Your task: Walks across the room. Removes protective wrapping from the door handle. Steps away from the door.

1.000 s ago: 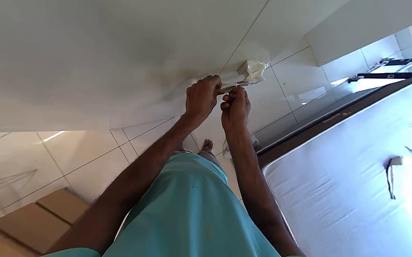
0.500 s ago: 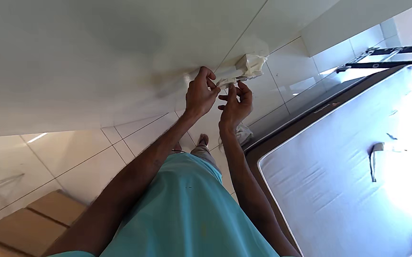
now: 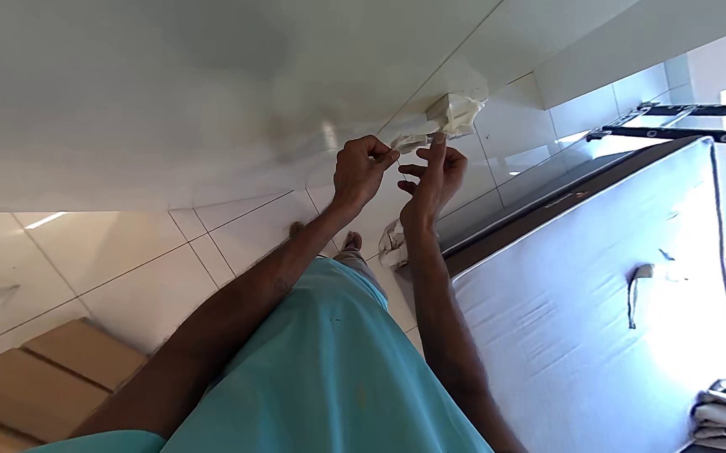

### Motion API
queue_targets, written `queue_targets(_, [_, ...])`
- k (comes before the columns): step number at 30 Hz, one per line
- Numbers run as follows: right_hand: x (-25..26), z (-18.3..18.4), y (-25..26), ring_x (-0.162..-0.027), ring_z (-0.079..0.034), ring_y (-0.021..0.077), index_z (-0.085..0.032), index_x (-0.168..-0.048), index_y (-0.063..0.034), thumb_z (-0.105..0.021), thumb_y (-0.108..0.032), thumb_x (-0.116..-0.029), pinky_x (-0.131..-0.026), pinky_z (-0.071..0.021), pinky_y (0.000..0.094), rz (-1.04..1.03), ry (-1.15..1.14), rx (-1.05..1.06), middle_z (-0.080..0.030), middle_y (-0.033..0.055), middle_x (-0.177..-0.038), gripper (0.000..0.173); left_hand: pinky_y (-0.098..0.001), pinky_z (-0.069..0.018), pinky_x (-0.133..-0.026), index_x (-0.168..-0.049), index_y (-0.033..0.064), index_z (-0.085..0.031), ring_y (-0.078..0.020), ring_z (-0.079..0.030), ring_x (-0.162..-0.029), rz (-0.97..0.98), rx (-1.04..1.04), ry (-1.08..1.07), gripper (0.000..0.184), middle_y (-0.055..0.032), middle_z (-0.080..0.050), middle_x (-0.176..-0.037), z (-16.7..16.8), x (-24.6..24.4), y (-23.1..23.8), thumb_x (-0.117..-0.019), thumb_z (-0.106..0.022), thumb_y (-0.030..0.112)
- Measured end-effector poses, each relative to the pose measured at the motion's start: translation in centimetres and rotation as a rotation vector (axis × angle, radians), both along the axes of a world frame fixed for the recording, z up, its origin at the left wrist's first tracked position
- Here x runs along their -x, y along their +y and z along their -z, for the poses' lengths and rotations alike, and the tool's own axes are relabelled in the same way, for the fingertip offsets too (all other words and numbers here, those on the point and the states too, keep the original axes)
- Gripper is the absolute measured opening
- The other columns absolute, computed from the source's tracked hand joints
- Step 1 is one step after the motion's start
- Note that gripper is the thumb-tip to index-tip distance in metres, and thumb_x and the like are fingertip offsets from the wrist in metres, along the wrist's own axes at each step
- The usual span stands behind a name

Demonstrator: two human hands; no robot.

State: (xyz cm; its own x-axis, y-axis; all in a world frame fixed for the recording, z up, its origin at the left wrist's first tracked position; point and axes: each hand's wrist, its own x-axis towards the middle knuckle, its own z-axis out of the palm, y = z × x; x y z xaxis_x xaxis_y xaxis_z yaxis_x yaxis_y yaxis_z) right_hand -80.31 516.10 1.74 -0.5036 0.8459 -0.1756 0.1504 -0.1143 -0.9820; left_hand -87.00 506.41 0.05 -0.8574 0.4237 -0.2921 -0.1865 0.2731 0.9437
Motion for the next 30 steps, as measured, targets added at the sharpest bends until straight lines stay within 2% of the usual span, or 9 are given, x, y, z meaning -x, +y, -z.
queue_targets(2, [0.6,-0.9,1.1,-0.062,-0.066,0.0168,-0.052,-0.117,-0.0095,-0.057,-0.047,-0.1048,-0.049,-0.0552,0.0299,-0.021,-0.112,0.116,-0.065,0.0063,-0.091,0.040,-0.0441,-0.0538,-0.075,-0.096,0.0086,-0.074,-0.0175,-0.067,-0.082,0.030,0.047,0.027,0.019,-0.0039,-0.071,-0.090,-0.2,-0.1,0.0,-0.0959,-0.073,0.028])
queue_targets(6, [0.6,-1.6,3.1,-0.066,-0.063,0.0077,-0.058,-0.110,-0.0124,-0.061,-0.043,-0.1035,-0.051,-0.0470,0.0206,-0.099,-0.167,0.305,-0.069,0.0026,-0.096,0.031,-0.0437,-0.0514,-0.068,-0.094,0.0093,-0.072,-0.0172,-0.064,-0.075,0.009,0.047,0.070,0.019,-0.0025,-0.069,-0.084,-0.3,-1.0,0.3,-0.0969,-0.070,0.028])
queue_targets(11, [0.5,-1.9,4.4,-0.061,-0.059,0.0031,-0.059,-0.107,-0.0131,-0.060,-0.038,-0.1045,-0.049,-0.0464,0.0164,-0.156,-0.139,0.463,-0.067,-0.0006,-0.088,0.025,-0.0385,-0.0516,-0.067,-0.091,0.0078,-0.071,-0.0147,-0.063,-0.071,-0.125,-0.012,0.078,0.016,-0.0027,-0.068,-0.081,-0.3,-2.6,1.5,-0.0966,-0.070,0.022])
queue_targets(14, [0.6,-1.5,5.0,-0.064,-0.062,0.0029,-0.057,-0.115,-0.0139,-0.060,-0.040,-0.1038,-0.051,-0.0487,0.0165,-0.179,-0.150,0.519,-0.068,-0.0001,-0.094,0.029,-0.0369,-0.0516,-0.065,-0.087,0.0070,-0.069,-0.0146,-0.063,-0.070,-0.221,-0.016,0.172,0.015,-0.0030,-0.067,-0.079,-0.1,-3.7,2.3,-0.0963,-0.067,0.018])
queue_targets(17, [0.9,-1.8,5.0,-0.065,-0.062,0.0042,-0.056,-0.112,-0.0150,-0.060,-0.037,-0.1047,-0.049,-0.0470,0.0168,-0.200,-0.130,0.508,-0.068,0.0009,-0.096,0.023,-0.0364,-0.0517,-0.065,-0.085,0.0049,-0.067,-0.0158,-0.063,-0.071,-0.255,0.012,0.306,0.015,-0.0050,-0.065,-0.080,-0.1,-4.0,2.9,-0.0959,-0.064,0.014])
queue_targets(22, [1.3,-2.5,5.5,-0.063,-0.059,0.0045,-0.054,-0.110,-0.0158,-0.057,-0.037,-0.1060,-0.048,-0.0452,0.0168,-0.255,-0.152,0.522,-0.065,-0.0002,-0.092,0.022,-0.0286,-0.0472,-0.063,-0.084,0.0050,-0.066,-0.0099,-0.059,-0.067,-0.423,-0.101,0.017,0.012,-0.0028,-0.064,-0.075,-2.2,-4.6,4.0,-0.0938,-0.069,0.011])
queue_targets(27, [1.2,-2.2,6.3,-0.061,-0.059,0.0055,-0.053,-0.111,-0.0150,-0.057,-0.035,-0.1062,-0.047,-0.0456,0.0173,-0.347,-0.162,0.505,-0.067,0.0017,-0.096,0.021,-0.0273,-0.0484,-0.061,-0.089,0.0040,-0.065,-0.0091,-0.059,-0.065,-0.419,-0.055,0.111,0.011,-0.0031,-0.064,-0.076,-1.0,-5.0,4.3,-0.0960,-0.066,0.013])
queue_targets(29, [1.0,-1.8,6.2,-0.061,-0.059,0.0061,-0.053,-0.114,-0.0143,-0.059,-0.033,-0.1056,-0.047,-0.0450,0.0177,-0.354,-0.176,0.452,-0.066,0.0026,-0.098,0.021,-0.0269,-0.0462,-0.060,-0.094,0.0004,-0.065,-0.0096,-0.055,-0.064,-0.377,-0.142,-0.044,0.013,-0.0049,-0.061,-0.078,0.1,-4.9,4.0,-0.0987,-0.063,0.013])
queue_targets(30, [1.0,-1.7,6.1,-0.061,-0.059,0.0069,-0.053,-0.116,-0.0137,-0.060,-0.032,-0.1052,-0.047,-0.0450,0.0183,-0.358,-0.176,0.427,-0.065,0.0035,-0.099,0.022,-0.0220,-0.0390,-0.052,-0.092,0.0023,-0.062,-0.0066,-0.047,-0.056,-0.387,-0.268,-0.202,0.012,-0.0021,-0.057,-0.073,0.5,-4.7,3.9,-0.1003,-0.061,0.011])
